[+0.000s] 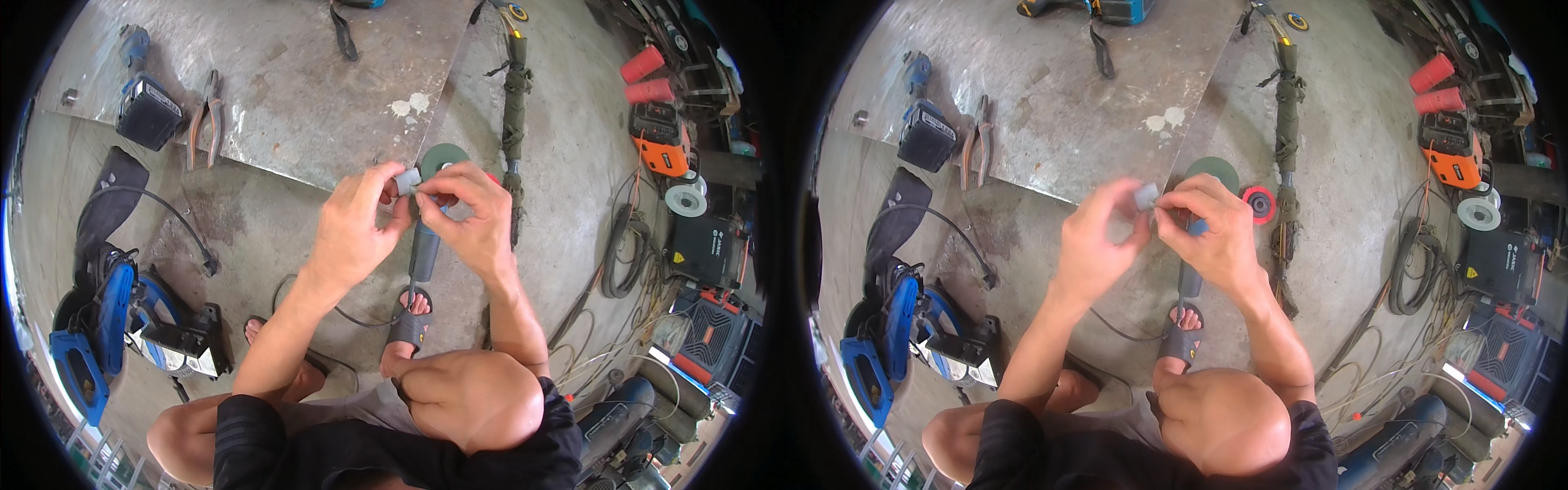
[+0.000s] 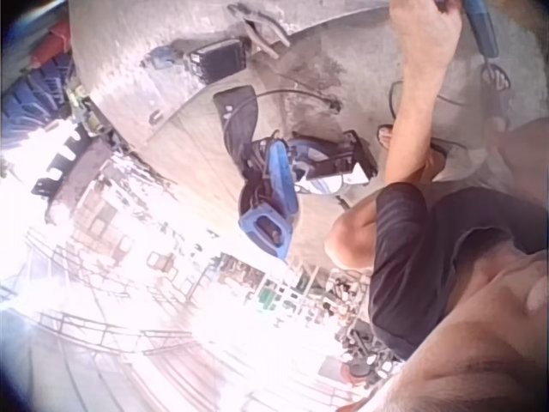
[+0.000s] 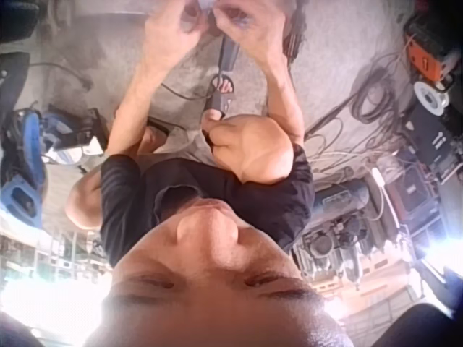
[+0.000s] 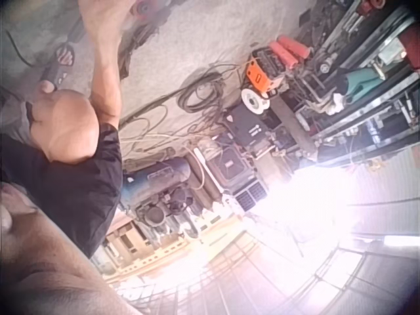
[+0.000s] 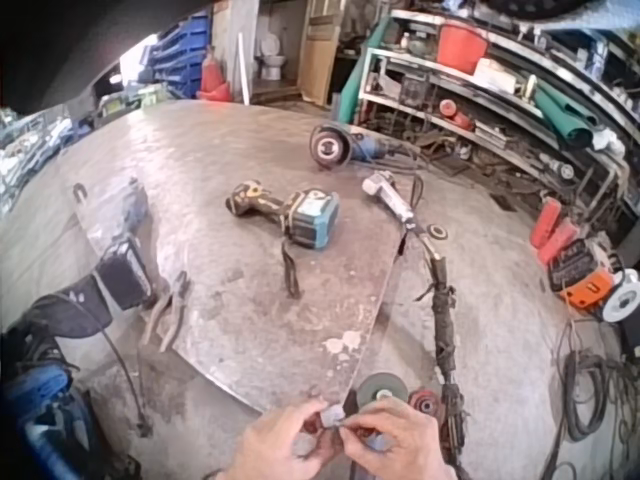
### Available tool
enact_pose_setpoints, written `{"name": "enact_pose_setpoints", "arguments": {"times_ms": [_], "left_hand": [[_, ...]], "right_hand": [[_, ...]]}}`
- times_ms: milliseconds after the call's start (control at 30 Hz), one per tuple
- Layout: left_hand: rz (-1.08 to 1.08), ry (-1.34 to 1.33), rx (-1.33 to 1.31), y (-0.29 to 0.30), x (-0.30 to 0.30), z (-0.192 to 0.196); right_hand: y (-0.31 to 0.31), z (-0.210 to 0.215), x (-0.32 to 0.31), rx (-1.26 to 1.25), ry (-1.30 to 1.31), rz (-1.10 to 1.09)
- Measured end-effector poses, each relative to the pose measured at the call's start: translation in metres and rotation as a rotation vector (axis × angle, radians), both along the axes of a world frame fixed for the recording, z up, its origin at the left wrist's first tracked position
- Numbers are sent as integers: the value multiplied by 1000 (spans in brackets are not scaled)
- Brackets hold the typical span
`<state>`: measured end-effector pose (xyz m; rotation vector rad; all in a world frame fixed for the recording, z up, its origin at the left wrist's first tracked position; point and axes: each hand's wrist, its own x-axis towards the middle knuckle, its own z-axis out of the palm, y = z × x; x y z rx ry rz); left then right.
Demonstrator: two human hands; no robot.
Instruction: The person holds a small metal part against a running angle grinder to smooth its edges and then uses scissors to trim a plastic component.
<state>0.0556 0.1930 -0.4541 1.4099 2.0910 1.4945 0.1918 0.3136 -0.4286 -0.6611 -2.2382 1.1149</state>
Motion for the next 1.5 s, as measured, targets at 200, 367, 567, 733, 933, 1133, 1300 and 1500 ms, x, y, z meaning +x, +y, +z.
{"name": "enact_pose_setpoints", "arguments": {"times_ms": [200, 367, 567, 733, 933, 1133, 1300, 1500], "left_hand": [[-17, -201, -71, 6, 7, 8], [-104, -639, 15, 2, -3, 5], [-21, -223, -1, -3, 3, 19], [-49, -224, 12, -4, 0, 20], [68, -301, 46, -4, -23, -3], [49, 11, -107, 28, -56, -16], [79, 148, -180, 24, -66, -6], [113, -346, -169, -16, -61, 59]], "right_hand": [[-3, -7, 10, 12, 27, -33], [-11, -35, 10, -779, 304, -127], [-10, -9, 9, -351, 57, -38], [-9, -2, 7, -311, 50, -47], [-1, -30, 23, -948, 538, -187], [4, -26, 20, -1105, 445, -96], [3, 2, 7, -1081, 294, -147], [-10, 69, -6, -1083, 80, -154]]}}
